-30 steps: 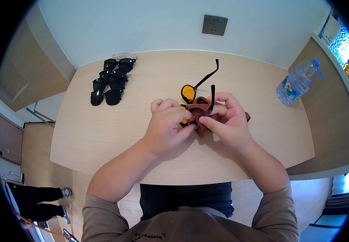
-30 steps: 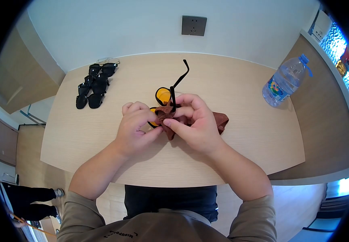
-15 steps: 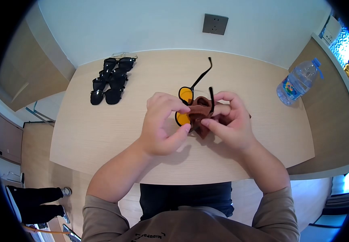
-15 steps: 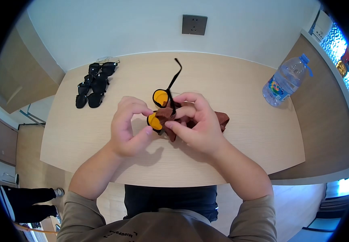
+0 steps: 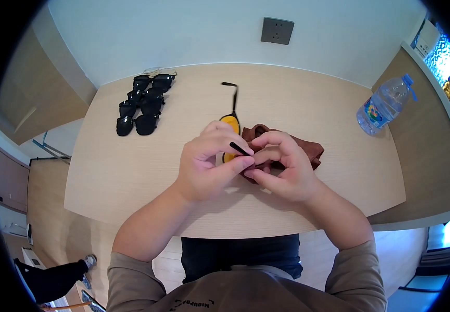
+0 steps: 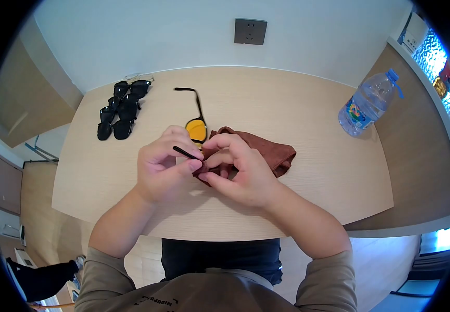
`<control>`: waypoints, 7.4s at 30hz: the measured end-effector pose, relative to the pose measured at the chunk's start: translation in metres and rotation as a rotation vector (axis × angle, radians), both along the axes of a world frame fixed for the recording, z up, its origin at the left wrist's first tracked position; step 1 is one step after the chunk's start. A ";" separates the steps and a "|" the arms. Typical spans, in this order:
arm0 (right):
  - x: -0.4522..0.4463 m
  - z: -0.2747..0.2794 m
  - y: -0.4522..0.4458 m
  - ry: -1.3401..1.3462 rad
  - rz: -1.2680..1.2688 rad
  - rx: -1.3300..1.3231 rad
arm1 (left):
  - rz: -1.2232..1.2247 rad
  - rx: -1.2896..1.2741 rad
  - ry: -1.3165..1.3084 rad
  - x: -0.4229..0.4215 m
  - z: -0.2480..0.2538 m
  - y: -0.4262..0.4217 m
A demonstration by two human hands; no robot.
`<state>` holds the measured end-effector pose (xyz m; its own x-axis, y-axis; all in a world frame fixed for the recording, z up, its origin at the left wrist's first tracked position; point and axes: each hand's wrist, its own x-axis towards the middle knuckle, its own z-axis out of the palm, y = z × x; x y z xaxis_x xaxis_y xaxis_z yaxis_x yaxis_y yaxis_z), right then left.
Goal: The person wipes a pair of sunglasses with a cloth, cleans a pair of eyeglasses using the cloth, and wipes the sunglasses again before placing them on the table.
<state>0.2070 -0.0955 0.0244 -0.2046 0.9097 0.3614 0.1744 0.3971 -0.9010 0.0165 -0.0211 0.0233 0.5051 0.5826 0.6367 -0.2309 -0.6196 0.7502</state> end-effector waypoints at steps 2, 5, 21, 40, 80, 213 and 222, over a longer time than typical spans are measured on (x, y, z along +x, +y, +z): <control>0.000 -0.003 0.001 -0.018 -0.016 0.009 | -0.045 -0.079 -0.051 0.000 0.003 -0.001; -0.003 -0.003 0.001 -0.051 -0.015 -0.012 | -0.083 -0.112 -0.106 -0.002 0.006 -0.002; -0.008 0.000 0.001 -0.248 -0.092 0.057 | -0.160 -0.154 -0.241 -0.011 0.014 -0.001; 0.000 -0.016 -0.001 -0.053 -0.054 0.094 | -0.118 -0.016 -0.069 -0.007 0.004 0.003; 0.006 -0.010 0.008 -0.211 -0.143 0.251 | -0.124 -0.140 -0.308 -0.017 0.011 0.006; -0.011 0.010 0.006 -0.660 -0.034 0.530 | 0.118 -0.854 -0.071 0.020 -0.008 -0.007; 0.003 0.016 0.003 -0.705 0.116 0.442 | 0.155 -0.878 -0.014 0.014 -0.008 -0.001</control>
